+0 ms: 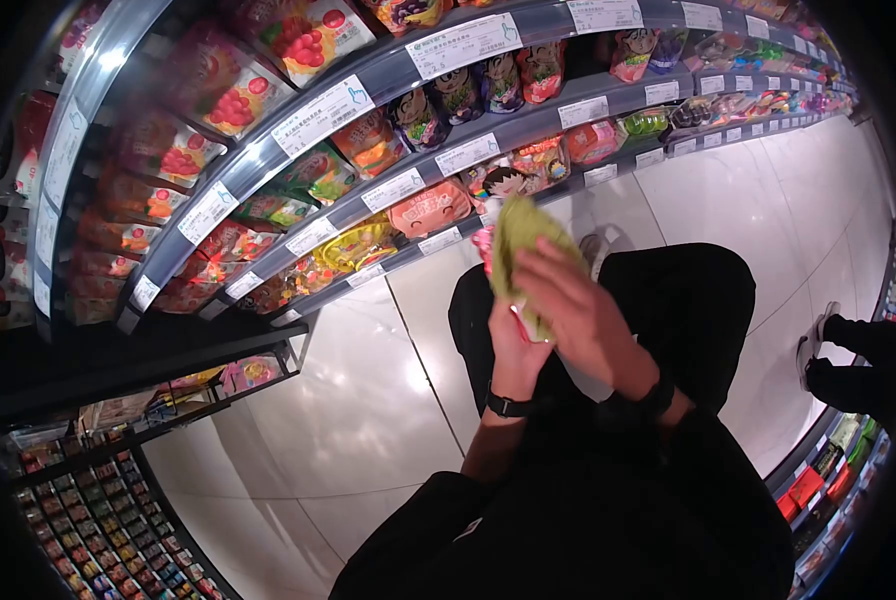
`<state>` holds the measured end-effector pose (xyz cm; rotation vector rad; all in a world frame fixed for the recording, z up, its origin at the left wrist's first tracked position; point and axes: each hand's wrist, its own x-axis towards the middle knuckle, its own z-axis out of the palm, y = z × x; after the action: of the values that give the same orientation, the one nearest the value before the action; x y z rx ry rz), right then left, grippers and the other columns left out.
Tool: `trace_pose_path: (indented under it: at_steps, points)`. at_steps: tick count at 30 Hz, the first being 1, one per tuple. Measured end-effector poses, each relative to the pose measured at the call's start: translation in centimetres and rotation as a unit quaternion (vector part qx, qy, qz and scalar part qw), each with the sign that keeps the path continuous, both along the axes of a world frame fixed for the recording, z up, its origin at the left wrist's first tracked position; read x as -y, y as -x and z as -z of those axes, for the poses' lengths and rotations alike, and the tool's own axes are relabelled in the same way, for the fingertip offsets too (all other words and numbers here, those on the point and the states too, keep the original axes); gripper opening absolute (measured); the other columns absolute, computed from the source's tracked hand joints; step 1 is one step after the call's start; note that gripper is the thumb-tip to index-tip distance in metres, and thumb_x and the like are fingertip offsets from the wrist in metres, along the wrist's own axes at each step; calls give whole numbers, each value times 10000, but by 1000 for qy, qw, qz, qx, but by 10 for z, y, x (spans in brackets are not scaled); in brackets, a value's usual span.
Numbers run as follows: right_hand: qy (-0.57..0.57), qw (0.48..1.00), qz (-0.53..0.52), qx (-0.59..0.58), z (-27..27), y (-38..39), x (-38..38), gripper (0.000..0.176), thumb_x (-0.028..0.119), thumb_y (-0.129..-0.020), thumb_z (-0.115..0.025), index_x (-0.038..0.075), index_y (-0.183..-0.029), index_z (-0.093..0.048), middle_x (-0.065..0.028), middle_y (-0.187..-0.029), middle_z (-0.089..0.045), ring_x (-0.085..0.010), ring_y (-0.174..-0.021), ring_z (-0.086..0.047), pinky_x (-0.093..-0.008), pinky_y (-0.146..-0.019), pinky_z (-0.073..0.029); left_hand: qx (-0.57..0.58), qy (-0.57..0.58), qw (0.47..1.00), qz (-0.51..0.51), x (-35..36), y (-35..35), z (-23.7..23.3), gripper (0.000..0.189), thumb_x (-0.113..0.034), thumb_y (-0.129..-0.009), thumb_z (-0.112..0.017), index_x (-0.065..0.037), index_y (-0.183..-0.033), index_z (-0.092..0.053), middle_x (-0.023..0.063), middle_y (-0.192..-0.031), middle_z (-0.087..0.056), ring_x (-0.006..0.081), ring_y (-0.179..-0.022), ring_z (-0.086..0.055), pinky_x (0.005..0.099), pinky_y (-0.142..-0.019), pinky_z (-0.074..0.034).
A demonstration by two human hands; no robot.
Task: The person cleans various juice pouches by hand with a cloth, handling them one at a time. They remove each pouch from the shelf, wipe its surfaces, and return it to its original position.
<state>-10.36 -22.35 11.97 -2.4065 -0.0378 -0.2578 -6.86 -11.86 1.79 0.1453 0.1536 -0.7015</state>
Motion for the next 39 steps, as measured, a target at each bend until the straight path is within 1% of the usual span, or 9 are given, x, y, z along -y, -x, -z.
trace_pose_path:
  at_steps: [6,13,15,18,21,27,32,35,39]
  points:
    - [19,996,-80,-19,0,16,17,355,-21,-859,-604,7,-1211,-642,-164,-1378,-577,-383,-1367,-492,-449,-1082,-464,-90,68,992,58,-9,-10,2,649,-561,-1062,-358,-55,-1450,-480,136,-1376,-592,295,-1222,-598,425,-1073,-458]
    - [-98,994,36,-17,-8,-3,16,374,20,-950,-568,-9,-1323,-570,-230,-1411,-535,-402,-1412,-427,-416,-1101,-429,157,-128,979,0,0,-1,-15,595,-254,-1058,-546,-98,-1558,-264,94,-1492,-468,203,-1305,-540,387,-1070,-472]
    - [-85,995,54,-10,0,7,23,362,54,-976,-565,-31,-1328,-571,-218,-1362,-594,-344,-1334,-547,-380,-1067,-448,165,-167,972,7,-5,-2,-12,614,-181,-1026,-607,-58,-1545,-305,107,-1472,-499,193,-1292,-549,351,-1056,-474]
    - [-367,891,265,-32,6,12,49,370,117,-1001,-576,-51,-1330,-576,-133,-1183,-685,-147,-1087,-612,-310,-970,-483,324,-206,918,99,-10,-5,-12,568,-60,-973,-633,35,-1492,-423,126,-1352,-625,176,-1197,-605,320,-1048,-455]
    - [-381,905,187,-28,-10,18,77,376,126,-999,-581,-52,-1331,-575,-116,-1210,-671,-135,-1089,-611,-298,-940,-495,373,-153,896,188,-14,-11,-13,583,-57,-962,-649,39,-1493,-429,126,-1335,-644,162,-1207,-591,297,-1040,-440]
    - [-108,993,-11,-45,-43,11,87,285,-13,-811,-697,28,-1094,-689,-147,-1174,-670,-343,-1044,-676,-337,-883,-534,406,-171,872,213,-15,-10,-1,535,-63,-946,-685,29,-1442,-508,96,-1236,-680,128,-1098,-608,281,-973,-460]
    - [-102,955,280,-5,-39,7,97,156,87,-918,-664,9,-1053,-658,-112,-898,-695,-218,-831,-709,-310,-758,-539,476,-225,833,169,-6,-11,-15,484,-44,-931,-692,-10,-1399,-573,102,-1233,-690,158,-1069,-638,290,-949,-483]
    - [-369,892,252,-70,-44,15,113,159,135,-952,-644,4,-1043,-646,-89,-834,-688,-142,-779,-682,-290,-722,-534,536,-356,763,64,5,-15,-45,506,-17,-888,-704,-75,-1382,-613,125,-1293,-661,245,-1075,-669,331,-957,-505]
    - [-162,959,147,-178,-46,14,99,361,256,-871,-764,-24,-1064,-646,-124,-826,-696,-138,-758,-666,-303,-717,-530,638,-491,586,-94,37,-22,-51,592,3,-776,-725,-175,-1338,-668,137,-1419,-549,364,-1150,-605,425,-944,-521]
